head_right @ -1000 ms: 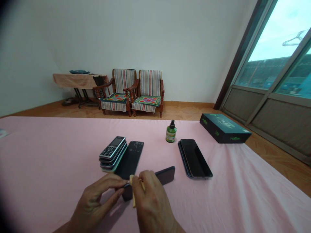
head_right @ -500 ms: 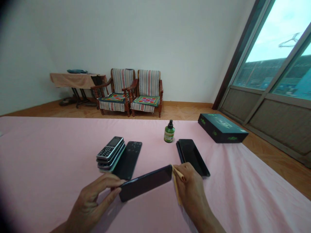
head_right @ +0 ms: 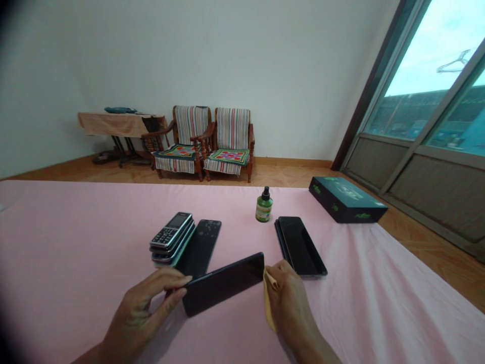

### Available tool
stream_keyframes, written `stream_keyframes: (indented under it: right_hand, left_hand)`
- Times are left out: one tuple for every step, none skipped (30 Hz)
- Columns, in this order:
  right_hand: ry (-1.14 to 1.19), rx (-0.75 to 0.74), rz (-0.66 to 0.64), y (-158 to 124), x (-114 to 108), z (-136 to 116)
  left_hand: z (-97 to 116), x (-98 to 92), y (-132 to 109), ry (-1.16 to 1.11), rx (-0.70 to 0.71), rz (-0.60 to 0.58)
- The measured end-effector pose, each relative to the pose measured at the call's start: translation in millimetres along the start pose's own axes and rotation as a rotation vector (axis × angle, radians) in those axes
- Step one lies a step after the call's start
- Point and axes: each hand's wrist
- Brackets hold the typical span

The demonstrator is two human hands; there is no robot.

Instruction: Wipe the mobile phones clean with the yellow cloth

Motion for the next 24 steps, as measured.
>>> stream_keyframes:
  right_hand:
    - [-0.037,-0.008,-0.012,-0.7,1.9,1.4]
    - [-0.061,-0.013,-0.017,-1.1,3.3,2.5]
    - [-0.071,-0.014,-0.017,-1.1,4.0,3.2]
    - [-0.065,-0.011,-0.016,-0.8,3.9,3.4]
    - [-0.047,-0.004,-0.013,-0.2,3.0,3.3]
    - [-0.019,0.006,-0.007,0.8,1.3,2.9]
    - [0.02,0.024,0.005,1.9,-0.8,2.3]
    - [0.071,0.052,0.02,3.2,-3.3,1.7]
    - [0.133,0.088,0.037,4.5,-5.9,1.0]
    - [0.203,0.133,0.046,5.7,-8.4,0.3]
    - [0.282,0.187,0.045,6.7,-10.7,-0.6]
    - [0.369,0.249,0.032,7.4,-12.8,-1.6]
    - [0.461,0.31,0.011,7.8,-14.7,-2.9]
    - [0.548,0.367,-0.018,7.8,-16.4,-4.5]
    - [0.625,0.417,-0.047,7.6,-18.2,-6.3]
    - [0.687,0.461,-0.071,7.1,-20.1,-8.3]
    - [0.729,0.494,-0.093,6.6,-22.1,-10.3]
    - [0.749,0.511,-0.116,6.1,-24.2,-12.1]
    - [0.75,0.511,-0.136,5.7,-26.4,-13.6]
    - [0.74,0.497,-0.158,5.5,-28.6,-14.7]
    - [0.722,0.474,-0.188,5.3,-30.6,-15.4]
    - [0.703,0.449,-0.229,5.1,-32.4,-15.8]
    - [0.685,0.428,-0.278,4.8,-33.6,-15.9]
    - [0.667,0.412,-0.328,4.3,-34.4,-15.8]
  left_hand:
    - [-0.5,-0.2,-0.4,-0.003,-0.004,-0.002]
    - [-0.9,-0.6,-0.7,-0.008,-0.005,-0.006]
    - [-1.2,-1.2,-1.0,-0.014,-0.003,-0.013]
    - [-1.2,-1.9,-1.0,-0.021,0.004,-0.024]
    - [-1.1,-2.8,-1.0,-0.025,0.012,-0.04]
    - [-0.7,-3.7,-0.7,-0.025,0.022,-0.06]
    - [-0.3,-4.7,-0.4,-0.023,0.034,-0.081]
    - [0.2,-5.7,0.1,-0.017,0.044,-0.102]
    - [0.8,-6.6,0.6,-0.01,0.059,-0.116]
    - [1.2,-7.5,1.1,-0.001,0.074,-0.127]
    - [1.4,-8.3,1.7,0.006,0.088,-0.134]
    - [1.4,-9.1,2.2,0.01,0.099,-0.14]
    - [1.2,-10.0,2.7,0.013,0.104,-0.147]
    - [0.9,-11.1,3.3,0.013,0.108,-0.157]
    - [0.4,-12.2,4.0,0.011,0.112,-0.168]
    - [-0.1,-13.5,4.8,0.007,0.117,-0.183]
    - [-0.7,-14.9,5.7,0.001,0.122,-0.199]
    - [-1.3,-16.1,6.6,-0.006,0.124,-0.219]
    - [-1.9,-17.1,7.6,-0.015,0.127,-0.239]
    - [-2.5,-17.9,8.4,-0.026,0.129,-0.258]
    - [-3.2,-18.1,9.0,-0.039,0.133,-0.276]
    - [-4.0,-18.0,9.3,-0.052,0.139,-0.291]
    - [-5.1,-17.4,9.0,-0.065,0.147,-0.301]
    - [-6.4,-16.4,8.2,-0.075,0.156,-0.308]
Point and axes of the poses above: each hand's wrist, its own y-axis towards the middle knuckle, its own x-axis out of the palm, z = x × y, and after that the axes turned 1 degree about -x, right-handed
